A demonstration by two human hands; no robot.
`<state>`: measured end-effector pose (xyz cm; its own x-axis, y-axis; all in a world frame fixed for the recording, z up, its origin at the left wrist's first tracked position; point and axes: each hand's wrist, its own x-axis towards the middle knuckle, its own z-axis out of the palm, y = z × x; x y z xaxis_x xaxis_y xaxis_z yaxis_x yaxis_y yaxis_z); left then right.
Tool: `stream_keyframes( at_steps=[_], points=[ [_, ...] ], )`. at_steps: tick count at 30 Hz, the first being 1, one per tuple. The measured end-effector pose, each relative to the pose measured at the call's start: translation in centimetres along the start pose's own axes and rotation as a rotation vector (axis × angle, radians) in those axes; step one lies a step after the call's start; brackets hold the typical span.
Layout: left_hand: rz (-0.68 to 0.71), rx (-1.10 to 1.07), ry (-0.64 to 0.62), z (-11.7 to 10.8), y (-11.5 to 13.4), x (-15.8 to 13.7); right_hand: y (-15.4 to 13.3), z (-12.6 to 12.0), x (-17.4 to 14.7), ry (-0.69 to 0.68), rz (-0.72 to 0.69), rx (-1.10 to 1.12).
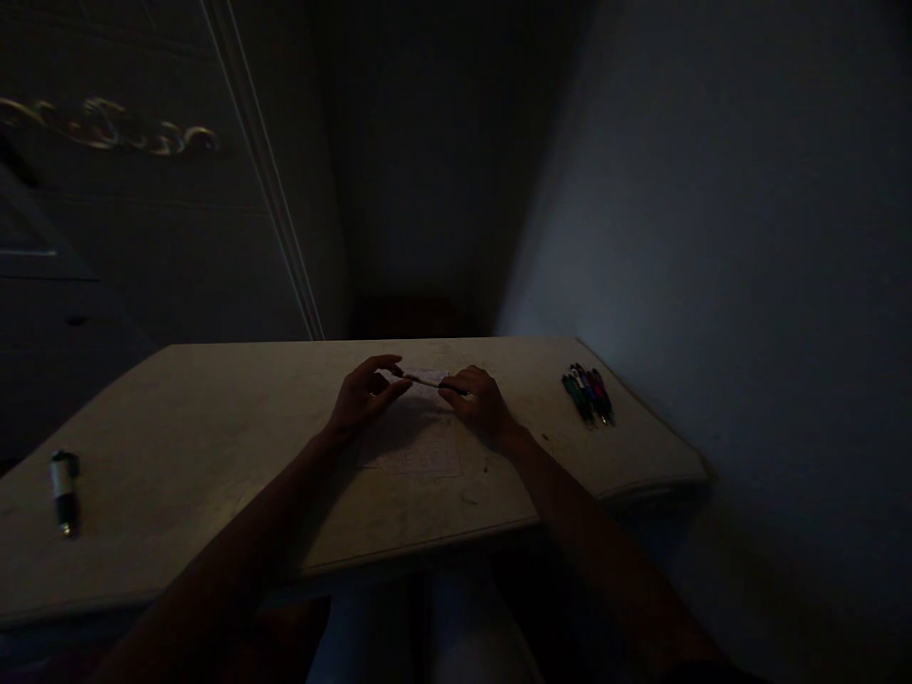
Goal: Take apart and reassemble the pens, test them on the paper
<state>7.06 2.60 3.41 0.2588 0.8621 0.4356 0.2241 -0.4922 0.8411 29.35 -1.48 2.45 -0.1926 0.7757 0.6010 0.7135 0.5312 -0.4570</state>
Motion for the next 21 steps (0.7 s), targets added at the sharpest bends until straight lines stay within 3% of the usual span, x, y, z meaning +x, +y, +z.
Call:
stream_keyframes(
  at_steps=[5, 13, 21],
  points=[
    [-0.033, 0.081, -0.015, 0.1, 0.1, 0.0, 0.2, 0.2, -0.1, 0.013, 0.012, 0.028],
    [-0.175, 0.085, 0.107, -0.1, 0.5, -0.2, 0.5, 0.2, -0.2, 0.030, -0.004, 0.043],
    [-0.074, 0.040, 0.096, -0.5, -0.2, 0.6, 1.7, 0.4, -0.1, 0.041, 0.003, -0.061]
  ],
)
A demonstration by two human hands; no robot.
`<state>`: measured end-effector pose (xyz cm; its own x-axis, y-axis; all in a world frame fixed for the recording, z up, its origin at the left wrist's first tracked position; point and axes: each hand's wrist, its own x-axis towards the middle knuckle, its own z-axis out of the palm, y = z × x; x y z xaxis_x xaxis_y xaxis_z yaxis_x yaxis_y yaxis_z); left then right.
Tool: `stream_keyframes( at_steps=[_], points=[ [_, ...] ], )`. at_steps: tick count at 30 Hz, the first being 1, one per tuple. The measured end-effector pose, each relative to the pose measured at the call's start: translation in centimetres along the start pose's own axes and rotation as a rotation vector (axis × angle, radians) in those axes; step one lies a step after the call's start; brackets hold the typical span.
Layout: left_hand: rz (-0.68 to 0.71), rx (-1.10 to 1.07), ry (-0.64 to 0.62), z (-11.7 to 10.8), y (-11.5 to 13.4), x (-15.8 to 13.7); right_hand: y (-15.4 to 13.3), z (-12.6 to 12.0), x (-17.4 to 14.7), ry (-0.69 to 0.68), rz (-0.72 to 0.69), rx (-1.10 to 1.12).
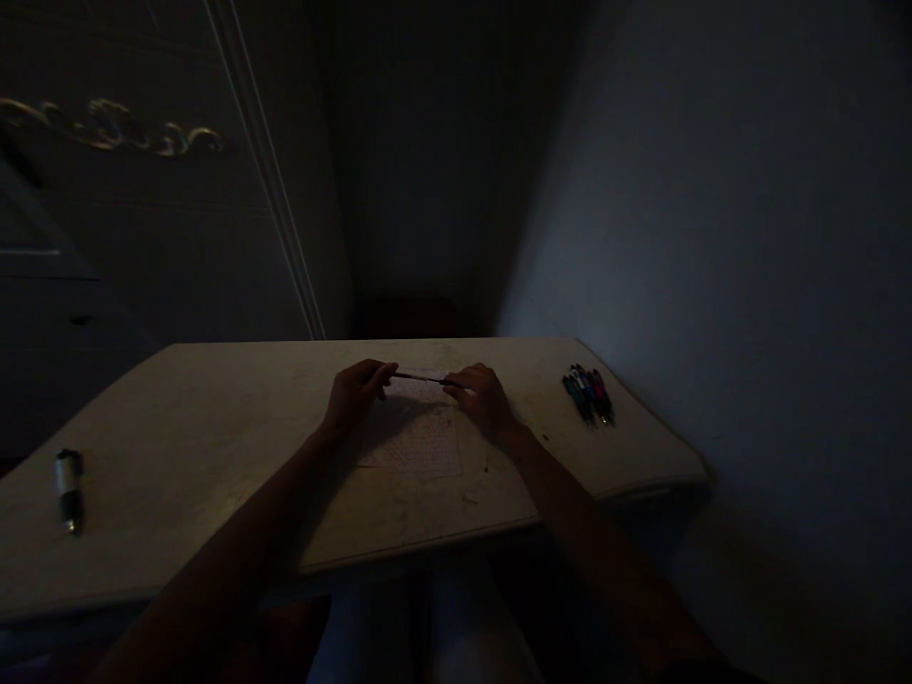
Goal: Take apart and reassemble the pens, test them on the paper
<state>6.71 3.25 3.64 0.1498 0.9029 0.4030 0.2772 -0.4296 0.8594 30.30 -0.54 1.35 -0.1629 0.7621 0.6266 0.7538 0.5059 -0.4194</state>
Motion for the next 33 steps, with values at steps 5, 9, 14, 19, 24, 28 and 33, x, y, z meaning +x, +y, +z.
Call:
stream_keyframes(
  at_steps=[5, 9, 14, 19, 24, 28, 33],
  points=[
    [0.040, -0.012, -0.070, -0.3, -1.0, 0.4, 0.9, -0.3, 0.2, 0.010, 0.040, -0.100],
    [0.099, -0.051, -0.103, -0.5, -1.8, 0.5, 1.3, -0.5, 0.3, -0.010, 0.062, -0.140],
    [0.153, -0.041, -0.097, -0.7, -2.2, 0.6, 1.3, -0.8, 0.3, -0.019, 0.101, -0.191],
    [0.212, -0.026, -0.085, -0.5, -2.7, 0.7, 1.2, -1.2, 0.3, -0.064, 0.117, -0.223],
    [0.202, 0.034, -0.062, -0.3, -3.4, 0.7, 1.3, -1.2, 0.3, -0.079, 0.120, -0.236],
    [0.162, 0.092, -0.059, -0.5, -3.3, 0.6, 1.4, -1.1, 0.3, -0.055, 0.126, -0.224],
    [0.130, 0.206, -0.066, -0.5, -3.4, 0.5, 1.3, -1.0, 0.2, -0.047, 0.133, -0.162]
  ],
)
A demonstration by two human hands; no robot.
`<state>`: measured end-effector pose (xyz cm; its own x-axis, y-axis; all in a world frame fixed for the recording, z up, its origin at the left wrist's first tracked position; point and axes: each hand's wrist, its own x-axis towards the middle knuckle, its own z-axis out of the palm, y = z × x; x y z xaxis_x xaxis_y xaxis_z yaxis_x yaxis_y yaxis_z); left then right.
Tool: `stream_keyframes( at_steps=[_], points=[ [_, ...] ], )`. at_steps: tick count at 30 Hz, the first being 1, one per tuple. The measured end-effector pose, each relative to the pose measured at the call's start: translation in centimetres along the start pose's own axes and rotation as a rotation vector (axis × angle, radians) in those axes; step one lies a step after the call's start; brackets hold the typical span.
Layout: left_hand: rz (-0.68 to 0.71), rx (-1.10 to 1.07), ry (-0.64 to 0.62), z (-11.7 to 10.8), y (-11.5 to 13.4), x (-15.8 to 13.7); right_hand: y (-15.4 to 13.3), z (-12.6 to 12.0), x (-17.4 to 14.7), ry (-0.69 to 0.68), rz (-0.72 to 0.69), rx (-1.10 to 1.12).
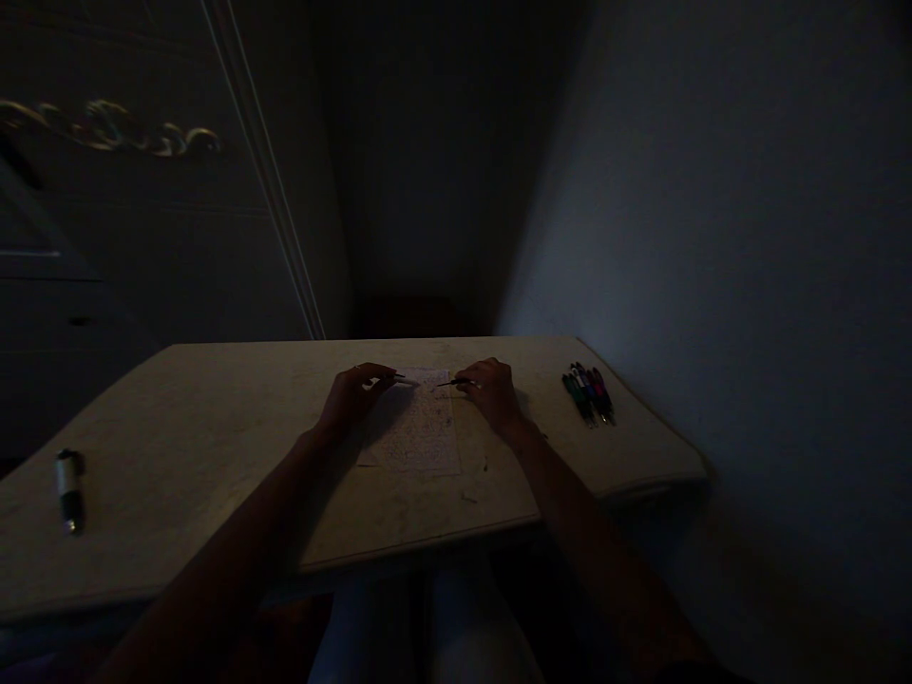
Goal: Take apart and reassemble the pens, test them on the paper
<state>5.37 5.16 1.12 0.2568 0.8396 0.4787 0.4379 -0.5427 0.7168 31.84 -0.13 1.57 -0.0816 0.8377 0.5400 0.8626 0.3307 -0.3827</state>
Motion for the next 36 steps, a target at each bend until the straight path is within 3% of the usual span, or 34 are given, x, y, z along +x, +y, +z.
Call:
stream_keyframes(
  at_steps=[10, 16, 22, 36],
  points=[
    [-0.041, 0.131, -0.084, -0.1, 0.0, -0.2, 0.1, 0.3, 0.0, 0.016, -0.025, 0.020],
    [0.173, 0.084, -0.095, -0.2, 1.1, -0.3, -0.3, 0.2, 0.0, 0.035, -0.038, 0.051],
    [0.353, 0.071, -0.123, 1.3, 1.6, -0.6, -1.5, 0.1, -0.3, 0.013, -0.088, 0.136],
    [0.339, 0.125, -0.114, 0.8, 1.3, -0.3, 0.1, 0.0, 0.1, 0.041, -0.024, 0.058]
  ],
)
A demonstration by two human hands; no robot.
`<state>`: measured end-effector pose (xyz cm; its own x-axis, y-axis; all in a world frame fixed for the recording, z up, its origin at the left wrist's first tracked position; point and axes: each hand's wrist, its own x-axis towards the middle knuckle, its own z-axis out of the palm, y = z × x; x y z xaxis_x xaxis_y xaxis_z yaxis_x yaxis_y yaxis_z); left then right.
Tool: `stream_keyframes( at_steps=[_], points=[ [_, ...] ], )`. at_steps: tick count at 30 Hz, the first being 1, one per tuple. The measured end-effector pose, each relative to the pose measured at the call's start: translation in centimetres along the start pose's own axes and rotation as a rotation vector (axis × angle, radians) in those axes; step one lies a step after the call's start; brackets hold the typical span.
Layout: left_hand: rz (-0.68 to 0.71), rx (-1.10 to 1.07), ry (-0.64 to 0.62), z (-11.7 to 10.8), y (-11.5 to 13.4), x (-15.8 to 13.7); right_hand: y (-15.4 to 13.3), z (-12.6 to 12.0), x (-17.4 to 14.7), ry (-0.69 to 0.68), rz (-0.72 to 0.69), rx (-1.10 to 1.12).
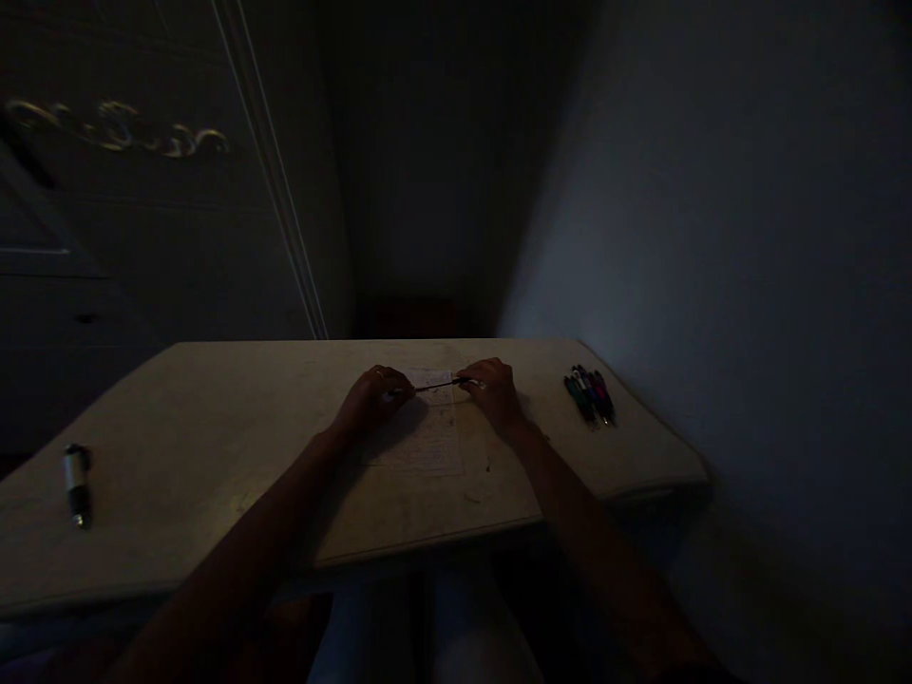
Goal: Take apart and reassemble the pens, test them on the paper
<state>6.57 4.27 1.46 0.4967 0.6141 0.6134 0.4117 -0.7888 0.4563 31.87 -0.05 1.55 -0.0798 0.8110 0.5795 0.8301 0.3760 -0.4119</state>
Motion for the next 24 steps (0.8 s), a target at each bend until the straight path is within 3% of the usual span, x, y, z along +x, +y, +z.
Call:
stream_keyframes(
  at_steps=[11, 24],
  points=[
    [-0.083, 0.001, 0.035, -0.4, -0.5, -0.1, -0.3, -0.5, -0.2, -0.013, 0.104, -0.131],
    [-0.065, 0.004, -0.052, -0.2, -1.1, -0.3, -0.3, -0.2, -0.5, -0.033, 0.122, -0.098]
  ],
)
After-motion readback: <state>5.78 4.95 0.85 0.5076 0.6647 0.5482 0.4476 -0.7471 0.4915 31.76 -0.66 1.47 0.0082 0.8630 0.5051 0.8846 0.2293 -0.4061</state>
